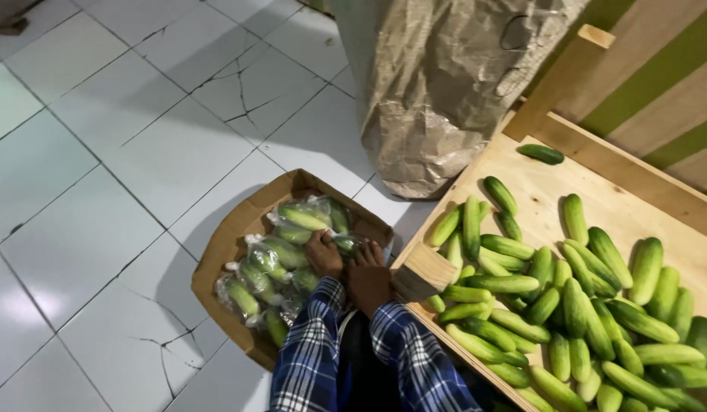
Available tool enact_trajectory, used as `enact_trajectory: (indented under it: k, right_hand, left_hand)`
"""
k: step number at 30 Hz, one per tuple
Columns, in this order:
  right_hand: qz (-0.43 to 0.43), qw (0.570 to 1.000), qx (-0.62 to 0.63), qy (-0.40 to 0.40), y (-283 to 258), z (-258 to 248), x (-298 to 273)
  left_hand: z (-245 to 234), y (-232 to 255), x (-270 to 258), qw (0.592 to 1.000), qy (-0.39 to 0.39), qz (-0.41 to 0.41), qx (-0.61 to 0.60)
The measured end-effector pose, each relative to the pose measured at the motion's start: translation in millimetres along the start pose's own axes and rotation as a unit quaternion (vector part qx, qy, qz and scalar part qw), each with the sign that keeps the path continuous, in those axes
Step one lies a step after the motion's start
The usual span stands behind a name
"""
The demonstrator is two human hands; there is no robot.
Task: The person sorts through a wooden bin of cucumbers and places them into plastic bags.
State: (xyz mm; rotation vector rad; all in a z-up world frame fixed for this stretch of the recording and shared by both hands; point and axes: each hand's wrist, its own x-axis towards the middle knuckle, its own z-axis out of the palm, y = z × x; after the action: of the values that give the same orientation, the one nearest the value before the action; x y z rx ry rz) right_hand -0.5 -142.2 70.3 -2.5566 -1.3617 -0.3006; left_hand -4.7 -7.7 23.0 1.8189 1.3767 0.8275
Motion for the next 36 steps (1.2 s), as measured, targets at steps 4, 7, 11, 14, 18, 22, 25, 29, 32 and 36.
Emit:
enact_trajectory:
  k: [4,7,11,14,18,22,25,29,32,36]
  right_hand:
    - [-0.014,1.0,0.005,0.012,4,20,-1]
    - [-0.015,1.0,0.008,0.017,2,33,-2]
    - [-0.006,1.0,0.008,0.021,-5,39,3]
    - [-0.01,0.997,0.062,0.04,-9,33,6]
    - [-0.009,0.996,0.078,0.051,-9,15,10]
    - [-0.081,0.986,0.108,0.093,-5,19,7]
    - [-0.068,0.985,0.146,0.067,-18,-73,2]
    - [-0.036,0.927,0.373,-0.01,-16,-140,-32]
    - [-0.063,0.891,0.45,-0.004,-13,-109,-72]
    - [-0.023,0.918,0.392,0.06,-10,-147,-123]
  left_hand:
    - [-25,27,-5,0.992,-0.071,0.055,0.087]
    - [-40,54,-14,0.98,-0.101,0.037,0.167]
    - [-19,26,6,0.965,-0.113,-0.007,0.238]
    - [-14,8,20,0.956,-0.117,0.019,0.268]
    - [-18,-18,25,0.964,-0.115,0.116,0.21]
    - [-63,11,-3,0.85,0.067,0.516,0.085]
    - [-97,59,-22,0.915,-0.054,0.399,0.014]
    - [-116,57,-48,0.962,-0.122,0.239,-0.046]
    - [-133,54,-76,0.965,-0.217,0.14,-0.032]
    - [-170,98,-127,0.948,-0.271,0.164,-0.032]
